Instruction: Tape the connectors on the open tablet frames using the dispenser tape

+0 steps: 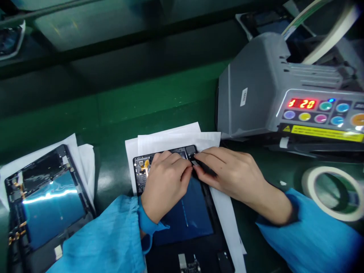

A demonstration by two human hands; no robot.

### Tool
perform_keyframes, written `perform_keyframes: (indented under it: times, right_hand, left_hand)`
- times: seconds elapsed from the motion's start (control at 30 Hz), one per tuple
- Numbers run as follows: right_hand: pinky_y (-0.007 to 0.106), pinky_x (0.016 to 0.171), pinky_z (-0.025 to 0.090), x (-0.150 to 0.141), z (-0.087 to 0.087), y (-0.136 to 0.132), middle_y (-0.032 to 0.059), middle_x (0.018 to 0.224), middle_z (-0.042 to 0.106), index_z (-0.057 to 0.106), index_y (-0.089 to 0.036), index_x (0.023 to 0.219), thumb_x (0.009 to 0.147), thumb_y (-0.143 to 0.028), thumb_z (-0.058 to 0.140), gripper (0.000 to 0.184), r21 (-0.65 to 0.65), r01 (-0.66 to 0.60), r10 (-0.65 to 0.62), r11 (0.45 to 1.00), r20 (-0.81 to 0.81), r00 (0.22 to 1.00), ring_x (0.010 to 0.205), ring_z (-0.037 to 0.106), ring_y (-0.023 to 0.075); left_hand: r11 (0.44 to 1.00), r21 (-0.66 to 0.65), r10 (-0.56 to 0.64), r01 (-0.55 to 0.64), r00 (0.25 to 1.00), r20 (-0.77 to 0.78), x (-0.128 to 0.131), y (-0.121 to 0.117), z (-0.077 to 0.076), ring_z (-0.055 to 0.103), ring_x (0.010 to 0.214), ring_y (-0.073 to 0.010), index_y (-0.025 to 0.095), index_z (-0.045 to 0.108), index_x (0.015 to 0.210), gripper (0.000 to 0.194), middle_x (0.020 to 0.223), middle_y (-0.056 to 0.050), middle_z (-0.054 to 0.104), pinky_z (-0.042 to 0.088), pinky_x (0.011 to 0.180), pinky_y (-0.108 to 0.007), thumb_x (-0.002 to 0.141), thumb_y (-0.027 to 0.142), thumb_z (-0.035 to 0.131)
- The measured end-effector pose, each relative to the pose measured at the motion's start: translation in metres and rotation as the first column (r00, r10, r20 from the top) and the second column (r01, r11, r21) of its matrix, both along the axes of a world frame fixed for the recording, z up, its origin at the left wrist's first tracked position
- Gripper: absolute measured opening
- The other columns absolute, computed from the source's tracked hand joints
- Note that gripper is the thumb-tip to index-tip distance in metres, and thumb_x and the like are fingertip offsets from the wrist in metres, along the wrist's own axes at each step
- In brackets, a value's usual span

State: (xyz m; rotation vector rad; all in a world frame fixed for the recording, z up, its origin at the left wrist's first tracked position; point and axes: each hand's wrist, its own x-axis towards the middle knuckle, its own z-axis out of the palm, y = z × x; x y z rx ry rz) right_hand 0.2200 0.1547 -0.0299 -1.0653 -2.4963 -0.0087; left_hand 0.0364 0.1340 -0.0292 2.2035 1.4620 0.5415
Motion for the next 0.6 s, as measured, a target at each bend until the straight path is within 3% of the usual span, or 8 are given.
perform_keyframes:
  times: [0.6]
  right_hand:
    - [0.028,0.063,0.05,0.0004,-0.0062,-0.0001,0.0057,0.085,0.069,0.065,-0.014,0.09,0.088,-0.018,0.056,0.01,-0.006,-0.006,0.006,1.0,0.0,1.0,0.072,0.063,0.0153]
  left_hand:
    - [1.0,-0.008,0.01,-0.01,1.0,0.007,0.002,-0.0004,-0.0004,0.051,0.077,-0.0197,0.019,0.064,0.08,0.016,0.076,-0.002,0.061,0.038,0.071,-0.038,0.091,0.018,0.053]
